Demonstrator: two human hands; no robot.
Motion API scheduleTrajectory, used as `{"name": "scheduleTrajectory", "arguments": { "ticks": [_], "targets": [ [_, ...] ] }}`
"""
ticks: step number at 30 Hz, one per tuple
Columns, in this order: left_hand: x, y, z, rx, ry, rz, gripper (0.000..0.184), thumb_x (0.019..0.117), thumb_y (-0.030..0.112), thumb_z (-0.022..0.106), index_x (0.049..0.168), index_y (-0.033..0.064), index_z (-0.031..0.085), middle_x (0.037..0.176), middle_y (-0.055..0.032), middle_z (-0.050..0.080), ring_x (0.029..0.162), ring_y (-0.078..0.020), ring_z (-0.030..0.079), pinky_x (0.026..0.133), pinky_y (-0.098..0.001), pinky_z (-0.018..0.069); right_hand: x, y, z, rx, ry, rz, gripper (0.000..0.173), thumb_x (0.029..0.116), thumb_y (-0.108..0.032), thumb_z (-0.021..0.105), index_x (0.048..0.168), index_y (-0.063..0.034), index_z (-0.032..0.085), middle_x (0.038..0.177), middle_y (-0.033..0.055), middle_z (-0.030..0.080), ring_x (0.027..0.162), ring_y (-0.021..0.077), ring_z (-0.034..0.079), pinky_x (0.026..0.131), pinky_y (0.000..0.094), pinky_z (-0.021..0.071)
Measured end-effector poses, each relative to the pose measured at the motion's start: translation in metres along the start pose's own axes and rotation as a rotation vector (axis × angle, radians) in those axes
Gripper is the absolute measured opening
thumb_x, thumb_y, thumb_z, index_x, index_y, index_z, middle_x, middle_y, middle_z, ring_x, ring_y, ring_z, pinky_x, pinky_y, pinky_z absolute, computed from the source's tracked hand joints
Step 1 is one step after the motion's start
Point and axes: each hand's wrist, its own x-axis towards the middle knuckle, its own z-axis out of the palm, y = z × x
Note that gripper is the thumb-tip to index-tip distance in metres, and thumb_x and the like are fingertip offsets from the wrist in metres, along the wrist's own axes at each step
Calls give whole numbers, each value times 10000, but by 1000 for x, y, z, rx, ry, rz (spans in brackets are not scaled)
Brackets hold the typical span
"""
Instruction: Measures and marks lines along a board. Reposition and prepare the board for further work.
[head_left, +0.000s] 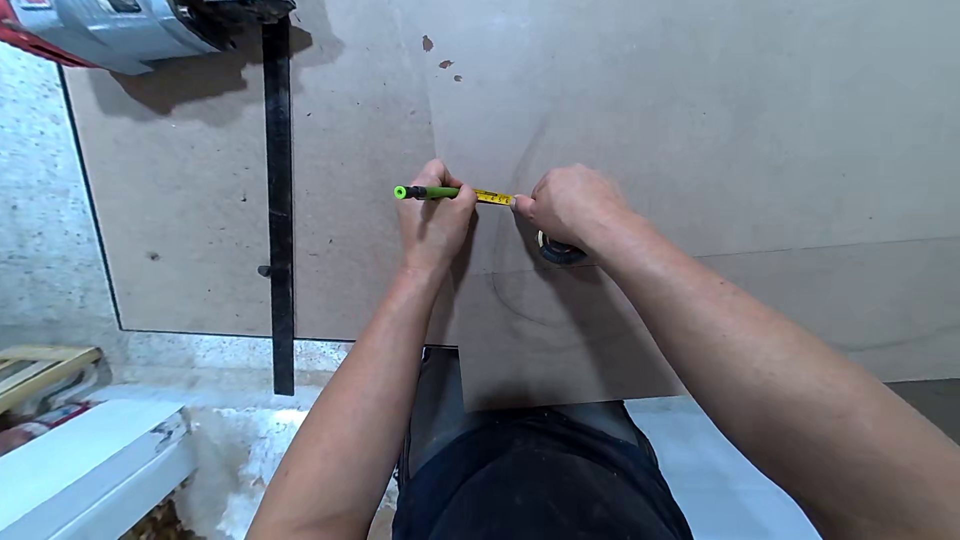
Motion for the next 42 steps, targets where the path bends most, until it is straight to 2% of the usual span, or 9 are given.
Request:
{"name": "scheduleTrajectory", "arguments": {
  "ticks": [17, 31, 33, 34, 36, 38, 39, 40, 42],
  "targets": [
    [-31, -13, 1, -46, 71, -89, 159, 872, 176, 714, 774, 142, 594, 678, 9, 605, 619, -121, 592, 559, -354, 455, -10, -5, 16, -104, -15, -79, 625, 1057, -613, 381, 768, -144, 675, 812, 117, 672, 826, 325, 689, 620, 552, 508],
    [-27, -17, -2, -23, 37, -60, 155, 861, 169, 702, 768, 138, 582, 684, 4, 618, 631, -131, 608, 567, -375, 467, -17, -12, 33, 19, -1, -7, 625, 1049, -611, 401, 717, -141, 645, 748, 113, 647, 765, 314, 674, 597, 546, 494],
    [-27, -22, -5, -126, 23, -105, 117, 877, 177, 705, 812, 134, 618, 707, -2, 652, 627, -138, 635, 568, -373, 504, -16, -11, 34, 21, 1, -8, 633, 1044, -620, 403, 710, -139, 643, 748, 115, 646, 765, 316, 672, 598, 547, 493],
    [-26, -29, -11, -202, 15, -134, 113, 907, 207, 716, 856, 134, 645, 726, -8, 693, 615, -141, 676, 561, -367, 572, -14, -11, 34, 23, -2, -18, 641, 1039, -630, 403, 708, -137, 645, 745, 115, 647, 762, 317, 674, 597, 552, 497],
    [-30, -41, -35, -296, 33, -178, 190, 935, 276, 751, 888, 107, 678, 715, -31, 701, 577, -164, 672, 544, -374, 586, -10, -2, 34, 70, 12, -64, 656, 1037, -644, 405, 692, -140, 645, 713, 104, 639, 729, 304, 667, 588, 552, 499],
    [-36, -52, -65, -104, -29, -242, 389, 924, 428, 762, 785, 84, 647, 647, -47, 634, 548, -191, 609, 540, -428, 525, -13, 16, 37, 239, 64, -94, 646, 1055, -626, 419, 723, -142, 688, 692, 77, 648, 688, 272, 657, 607, 544, 501],
    [-39, -57, -78, 35, -102, -276, 470, 930, 477, 749, 771, 44, 654, 648, -89, 611, 581, -245, 599, 578, -504, 512, -17, 27, 40, 329, 115, -99, 641, 1063, -616, 417, 751, -135, 705, 688, 72, 655, 666, 260, 657, 611, 543, 514],
    [-42, -63, -87, 162, -173, -294, 501, 941, 493, 732, 792, 18, 672, 679, -128, 612, 639, -297, 614, 631, -573, 516, -21, 37, 44, 417, 184, -95, 640, 1066, -610, 418, 778, -121, 713, 690, 78, 656, 650, 260, 651, 610, 553, 518],
    [-49, -84, -101, 342, -176, -255, 551, 946, 576, 686, 825, 39, 673, 712, -136, 633, 700, -328, 650, 675, -601, 535, -26, 53, 57, 573, 342, -118, 641, 1069, -616, 403, 853, -110, 733, 723, 83, 679, 632, 256, 653, 593, 554, 532]
  ]
}}
